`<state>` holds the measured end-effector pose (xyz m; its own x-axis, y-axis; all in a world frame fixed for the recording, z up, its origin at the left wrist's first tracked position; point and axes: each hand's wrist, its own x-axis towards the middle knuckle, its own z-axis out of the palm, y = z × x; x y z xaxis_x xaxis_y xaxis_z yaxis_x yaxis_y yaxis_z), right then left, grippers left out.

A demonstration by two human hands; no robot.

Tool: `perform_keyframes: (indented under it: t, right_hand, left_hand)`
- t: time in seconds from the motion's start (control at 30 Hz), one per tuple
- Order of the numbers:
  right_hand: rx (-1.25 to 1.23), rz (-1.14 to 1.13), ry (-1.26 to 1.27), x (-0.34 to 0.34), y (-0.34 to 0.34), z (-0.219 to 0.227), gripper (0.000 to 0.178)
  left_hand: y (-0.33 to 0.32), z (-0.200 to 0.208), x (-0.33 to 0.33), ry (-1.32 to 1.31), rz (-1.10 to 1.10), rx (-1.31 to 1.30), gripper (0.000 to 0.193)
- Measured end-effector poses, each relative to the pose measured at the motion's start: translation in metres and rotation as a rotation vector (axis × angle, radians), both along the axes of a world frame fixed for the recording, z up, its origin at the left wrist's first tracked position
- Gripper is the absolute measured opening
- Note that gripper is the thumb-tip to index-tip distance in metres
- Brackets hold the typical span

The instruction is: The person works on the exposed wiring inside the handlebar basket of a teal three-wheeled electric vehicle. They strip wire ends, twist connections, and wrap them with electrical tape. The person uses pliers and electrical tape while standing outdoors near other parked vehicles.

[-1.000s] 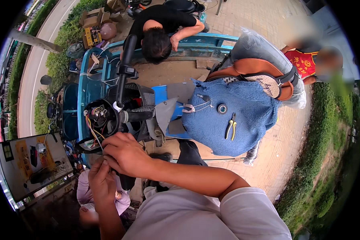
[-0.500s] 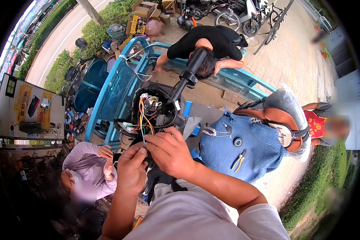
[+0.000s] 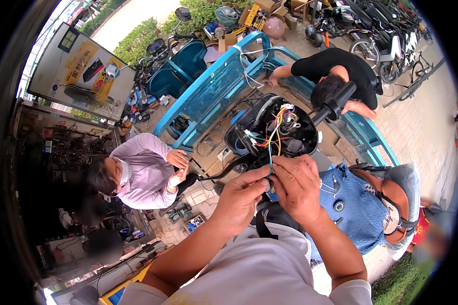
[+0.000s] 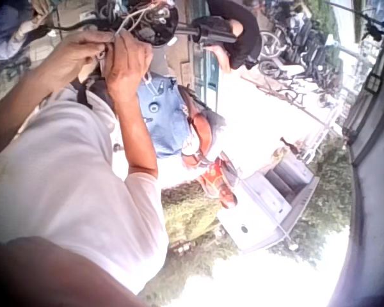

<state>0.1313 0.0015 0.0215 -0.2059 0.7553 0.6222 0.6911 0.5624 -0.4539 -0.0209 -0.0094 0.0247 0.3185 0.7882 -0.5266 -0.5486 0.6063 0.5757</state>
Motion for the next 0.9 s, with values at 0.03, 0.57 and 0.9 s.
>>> perform_keyframes:
  t: [0.03, 0.57, 0.9]
  right_hand:
    - [0.010, 0.009, -0.008, 0.000, 0.001, 0.000, 0.030]
    - [-0.611, -0.065, 0.206, -0.004, 0.002, 0.027, 0.006]
    - [-1.418, -0.043, 1.414, -0.006, -0.008, 0.017, 0.011]
  left_hand:
    - [0.000, 0.000, 0.000, -0.009, 0.004, 0.008, 0.027]
    - [0.004, -0.017, 0.001, 0.726, -0.031, 0.699, 0.021]
    - [0.004, -0.024, 0.005, 0.943, 0.098, 0.960, 0.020]
